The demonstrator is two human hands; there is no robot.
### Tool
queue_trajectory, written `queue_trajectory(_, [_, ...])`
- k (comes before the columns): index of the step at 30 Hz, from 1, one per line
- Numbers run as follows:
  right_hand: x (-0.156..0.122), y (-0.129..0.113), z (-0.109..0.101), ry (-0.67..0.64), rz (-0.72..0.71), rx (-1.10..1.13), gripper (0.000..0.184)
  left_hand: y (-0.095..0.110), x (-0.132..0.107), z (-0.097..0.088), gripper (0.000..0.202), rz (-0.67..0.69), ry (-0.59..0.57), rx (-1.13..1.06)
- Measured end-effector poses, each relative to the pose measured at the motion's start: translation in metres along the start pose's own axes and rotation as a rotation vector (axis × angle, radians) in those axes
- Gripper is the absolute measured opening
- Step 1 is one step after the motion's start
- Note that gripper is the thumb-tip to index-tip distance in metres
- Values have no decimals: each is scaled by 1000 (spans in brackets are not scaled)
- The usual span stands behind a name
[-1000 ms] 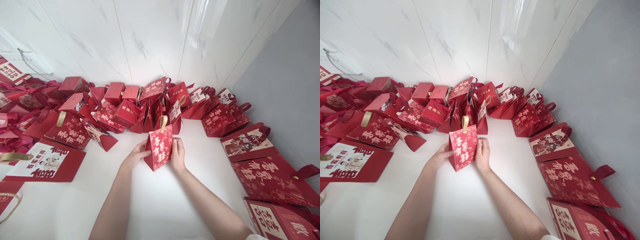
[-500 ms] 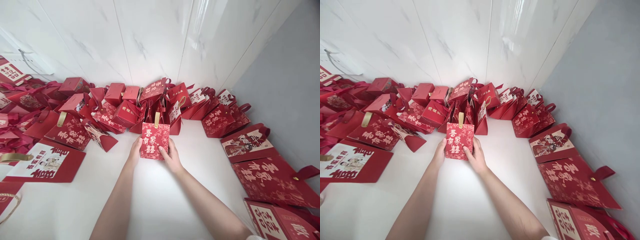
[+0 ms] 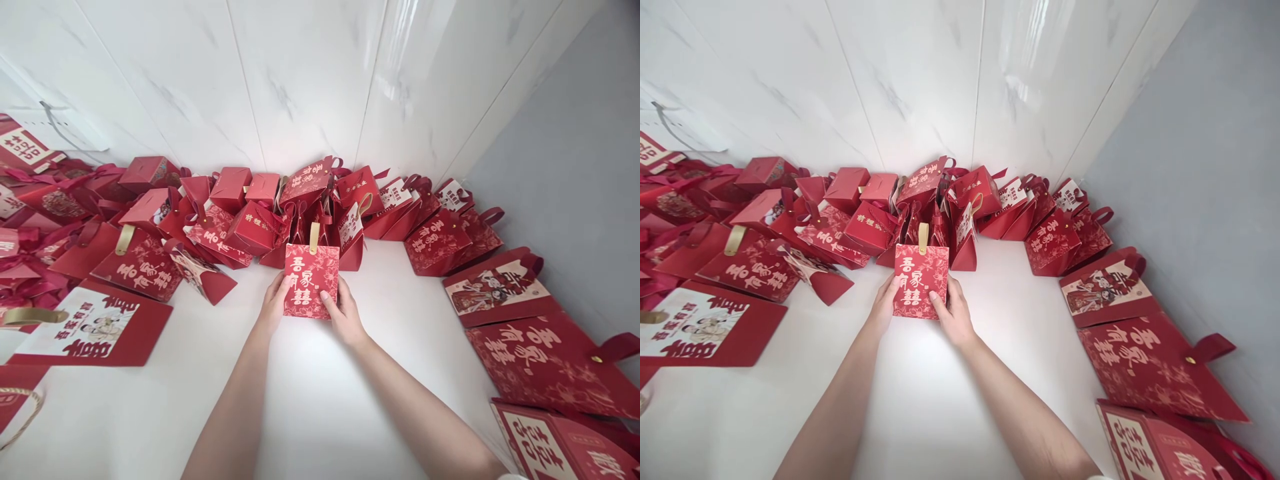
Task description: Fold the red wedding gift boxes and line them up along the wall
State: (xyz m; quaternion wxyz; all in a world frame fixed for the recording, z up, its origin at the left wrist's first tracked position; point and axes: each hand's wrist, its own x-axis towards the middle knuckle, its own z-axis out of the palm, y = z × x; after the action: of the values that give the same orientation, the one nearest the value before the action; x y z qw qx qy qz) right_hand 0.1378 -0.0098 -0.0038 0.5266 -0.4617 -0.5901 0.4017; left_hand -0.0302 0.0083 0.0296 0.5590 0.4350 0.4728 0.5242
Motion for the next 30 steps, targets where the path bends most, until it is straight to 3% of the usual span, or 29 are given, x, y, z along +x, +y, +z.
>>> queue_trajectory(25, [1, 2, 0, -14, 10, 59, 53, -3, 1, -2, 47, -2, -9, -2])
queue_trajectory(30, [-4, -1, -4, -11, -71, 30, 50, -5, 1, -2, 50, -28, 15, -66])
